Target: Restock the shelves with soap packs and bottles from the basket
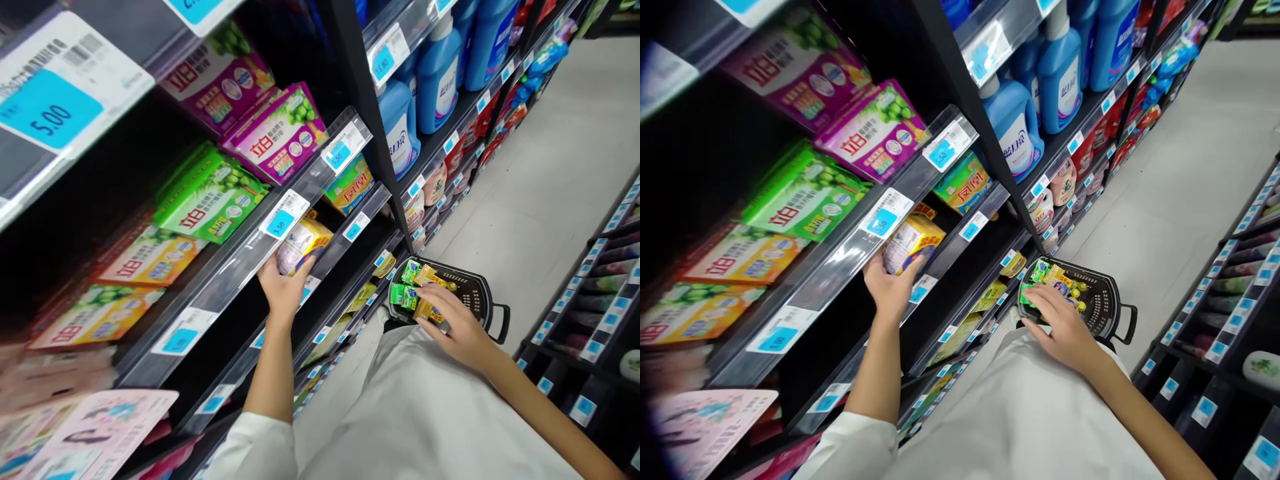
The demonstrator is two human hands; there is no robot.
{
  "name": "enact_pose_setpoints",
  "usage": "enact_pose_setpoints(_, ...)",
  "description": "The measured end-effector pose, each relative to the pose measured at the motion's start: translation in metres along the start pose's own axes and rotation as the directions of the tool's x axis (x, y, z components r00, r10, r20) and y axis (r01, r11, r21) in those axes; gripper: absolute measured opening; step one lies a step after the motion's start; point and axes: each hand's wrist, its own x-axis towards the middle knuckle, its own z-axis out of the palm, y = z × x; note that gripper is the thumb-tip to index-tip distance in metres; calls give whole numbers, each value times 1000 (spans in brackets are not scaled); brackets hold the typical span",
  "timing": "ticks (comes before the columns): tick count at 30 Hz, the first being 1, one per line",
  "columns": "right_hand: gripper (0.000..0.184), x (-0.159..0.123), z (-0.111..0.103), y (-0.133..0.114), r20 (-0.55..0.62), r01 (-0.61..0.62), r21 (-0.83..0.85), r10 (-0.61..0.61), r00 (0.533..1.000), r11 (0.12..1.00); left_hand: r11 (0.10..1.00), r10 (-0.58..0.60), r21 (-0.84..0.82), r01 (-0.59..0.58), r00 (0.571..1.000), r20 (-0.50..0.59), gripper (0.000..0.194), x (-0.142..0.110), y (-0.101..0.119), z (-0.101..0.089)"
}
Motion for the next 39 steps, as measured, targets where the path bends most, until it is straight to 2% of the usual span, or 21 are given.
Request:
enact_pose_setpoints(2,48,-5,3,3,-3,-18,6,19,1000,1000,995,-57,-83,63,996,64,73,10,-2,3)
enact_pose_setpoints(4,46,-9,4,6,7,-40,8,40,999,999,990,-95,-91,105,989,110,68,22,-4,7)
enact_pose_setpoints(9,42,-16,6,13,2,-74,0,74,997,997,973,-221,113,200,951,216,55,46,-4,11)
enact_pose_setpoints(13,40,-18,4,14,-7,-85,9,85,996,996,975,-180,177,133,941,285,52,56,-5,13)
enact_pose_setpoints(19,35,-19,3,13,-46,-89,0,89,995,996,963,-155,260,66,928,340,73,61,-15,15)
enact_pose_setpoints(26,34,-26,3,16,-44,-111,12,111,993,994,933,-158,358,37,936,315,79,58,-18,19)
enact_pose_setpoints(33,35,-30,3,22,-53,-132,11,132,990,991,929,-160,368,47,945,283,89,56,-4,20)
enact_pose_setpoints(39,33,-28,7,23,-11,-136,14,136,991,991,913,-187,407,10,898,398,85,64,11,21)
